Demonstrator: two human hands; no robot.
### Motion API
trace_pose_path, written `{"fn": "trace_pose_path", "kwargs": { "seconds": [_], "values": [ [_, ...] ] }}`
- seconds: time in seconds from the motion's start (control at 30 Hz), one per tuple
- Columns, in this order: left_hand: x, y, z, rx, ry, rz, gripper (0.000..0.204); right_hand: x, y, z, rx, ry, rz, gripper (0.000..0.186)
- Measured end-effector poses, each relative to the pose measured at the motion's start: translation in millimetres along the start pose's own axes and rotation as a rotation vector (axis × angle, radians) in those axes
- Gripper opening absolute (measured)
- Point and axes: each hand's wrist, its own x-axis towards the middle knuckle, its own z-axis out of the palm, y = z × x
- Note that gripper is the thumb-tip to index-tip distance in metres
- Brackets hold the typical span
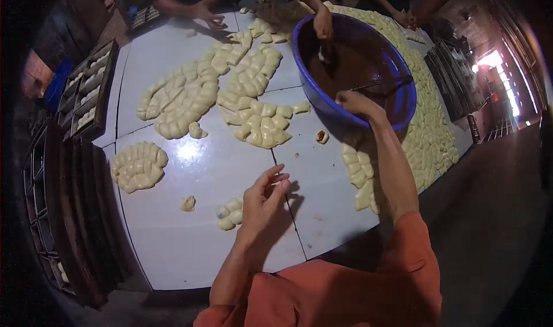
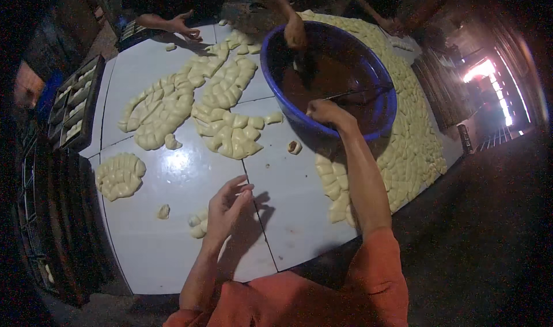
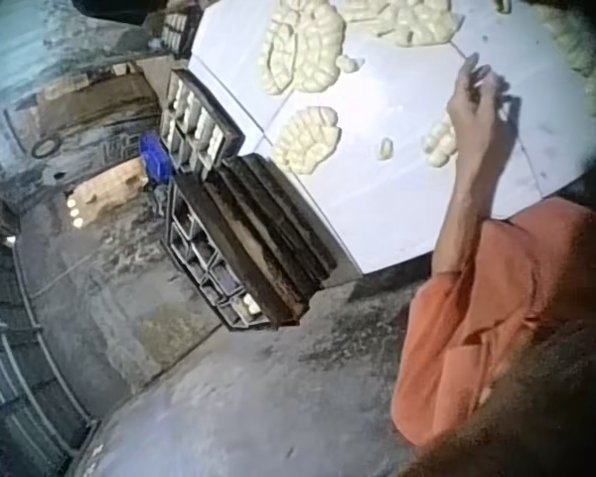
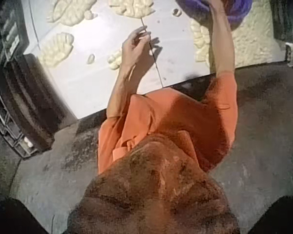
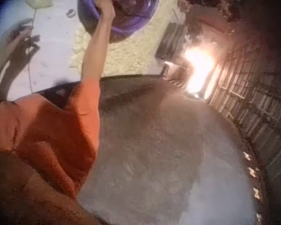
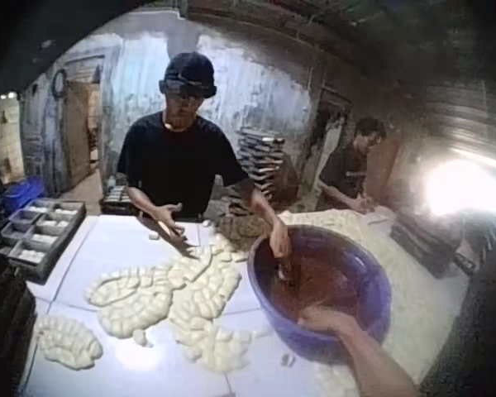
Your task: The person fills pieces of dough with chocolate spread, folds and rolls them into small buns, groups them together, and places the assembled dough into baking pans.
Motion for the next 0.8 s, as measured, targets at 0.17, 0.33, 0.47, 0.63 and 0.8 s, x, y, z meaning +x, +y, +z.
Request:
{"fn": "trace_pose_path", "kwargs": {
  "seconds": [0.17, 0.33, 0.47, 0.63, 0.8],
  "values": [
    [-4, -5, -7, 0.053, -0.075, -0.051, 0.043, -6, -5, -12, 0.446, -0.109, 0.022, 0.021],
    [9, 3, -1, -0.039, -0.073, -0.077, 0.043, -46, -75, -35, 1.434, 0.038, 0.005, 0.012],
    [30, 23, 24, -0.172, -0.140, -0.039, 0.048, -79, -132, -7, 1.634, 0.032, -0.043, 0.016],
    [42, 13, 26, -0.639, -0.096, -0.017, 0.050, -99, -168, 59, 1.711, 0.048, 0.002, 0.014],
    [24, 4, -22, -0.557, 0.152, -0.031, 0.033, -131, -192, 80, 1.174, 0.099, -0.104, 0.045]
  ]
}}
